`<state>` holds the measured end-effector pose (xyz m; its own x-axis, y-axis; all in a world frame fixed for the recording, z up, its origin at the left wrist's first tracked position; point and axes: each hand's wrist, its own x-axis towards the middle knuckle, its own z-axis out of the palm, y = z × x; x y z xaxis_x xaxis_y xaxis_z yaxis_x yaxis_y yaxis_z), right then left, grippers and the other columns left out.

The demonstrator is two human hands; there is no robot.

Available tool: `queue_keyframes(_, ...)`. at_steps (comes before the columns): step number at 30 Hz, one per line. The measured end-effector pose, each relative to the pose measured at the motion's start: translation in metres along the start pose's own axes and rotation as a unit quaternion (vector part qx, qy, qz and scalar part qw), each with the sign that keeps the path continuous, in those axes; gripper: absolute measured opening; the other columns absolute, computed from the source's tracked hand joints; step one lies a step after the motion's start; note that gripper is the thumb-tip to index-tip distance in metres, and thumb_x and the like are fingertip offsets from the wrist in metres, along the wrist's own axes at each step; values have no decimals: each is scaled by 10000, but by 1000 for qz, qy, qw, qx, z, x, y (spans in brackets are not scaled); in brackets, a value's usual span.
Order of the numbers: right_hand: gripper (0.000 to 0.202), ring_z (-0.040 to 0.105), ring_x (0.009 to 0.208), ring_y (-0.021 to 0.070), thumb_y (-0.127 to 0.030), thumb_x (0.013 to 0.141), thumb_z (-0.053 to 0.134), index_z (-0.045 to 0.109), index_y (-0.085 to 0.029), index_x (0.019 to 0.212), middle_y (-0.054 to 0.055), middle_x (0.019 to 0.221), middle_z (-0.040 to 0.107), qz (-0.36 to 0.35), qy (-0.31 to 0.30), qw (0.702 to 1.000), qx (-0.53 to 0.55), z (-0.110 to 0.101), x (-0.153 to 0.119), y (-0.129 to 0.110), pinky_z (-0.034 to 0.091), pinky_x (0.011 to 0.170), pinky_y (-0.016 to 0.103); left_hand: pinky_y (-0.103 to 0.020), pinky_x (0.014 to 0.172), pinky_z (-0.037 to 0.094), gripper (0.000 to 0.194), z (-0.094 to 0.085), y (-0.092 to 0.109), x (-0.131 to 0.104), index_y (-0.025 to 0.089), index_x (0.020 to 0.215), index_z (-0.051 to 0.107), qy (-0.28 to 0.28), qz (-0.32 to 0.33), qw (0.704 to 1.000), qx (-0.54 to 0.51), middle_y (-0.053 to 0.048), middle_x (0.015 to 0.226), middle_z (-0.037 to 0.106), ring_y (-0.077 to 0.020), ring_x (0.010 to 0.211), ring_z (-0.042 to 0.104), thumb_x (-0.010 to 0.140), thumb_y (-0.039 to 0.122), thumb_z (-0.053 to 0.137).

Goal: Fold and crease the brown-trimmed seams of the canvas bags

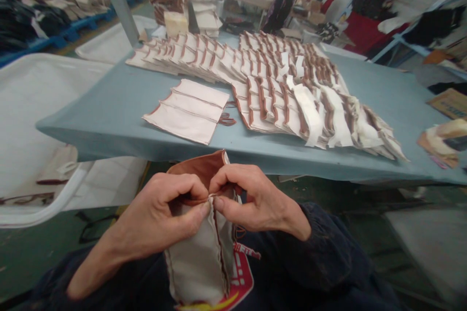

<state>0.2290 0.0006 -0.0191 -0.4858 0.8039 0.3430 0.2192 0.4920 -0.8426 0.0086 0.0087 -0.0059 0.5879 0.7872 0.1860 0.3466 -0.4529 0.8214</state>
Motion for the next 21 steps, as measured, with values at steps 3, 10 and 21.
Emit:
queue_keyframes(3, 31, 589, 662, 115, -173, 872, 647, 675, -181, 861, -7, 776, 706, 4, 9, 1000, -10, 1, -1, 1, 453, 653, 232, -156, 507, 387, 224, 0, 0, 1, 175, 664, 645, 16, 16, 999, 30, 65, 574, 574, -65, 503, 507, 863, 149, 545)
queue_keyframes(10, 96, 542, 594, 93, -195, 883, 650, 654, -180, 788, -32, 698, 647, 45, 6, 999, 13, 3, 0, -1, 411, 587, 210, -158, 548, 425, 251, -4, 2, 2, 178, 718, 724, 25, 53, 996, 72, 57, 597, 673, -64, 507, 586, 893, 131, 551)
queue_keyframes(21, 163, 435, 556, 85, -278, 853, 671, 592, -192, 739, -60, 640, 550, 154, 4, 986, 60, 10, 5, -9, 342, 533, 218, -185, 527, 417, 243, -2, -1, -1, 180, 722, 713, 35, 1, 999, -10, 46, 622, 685, -93, 527, 586, 912, 152, 563)
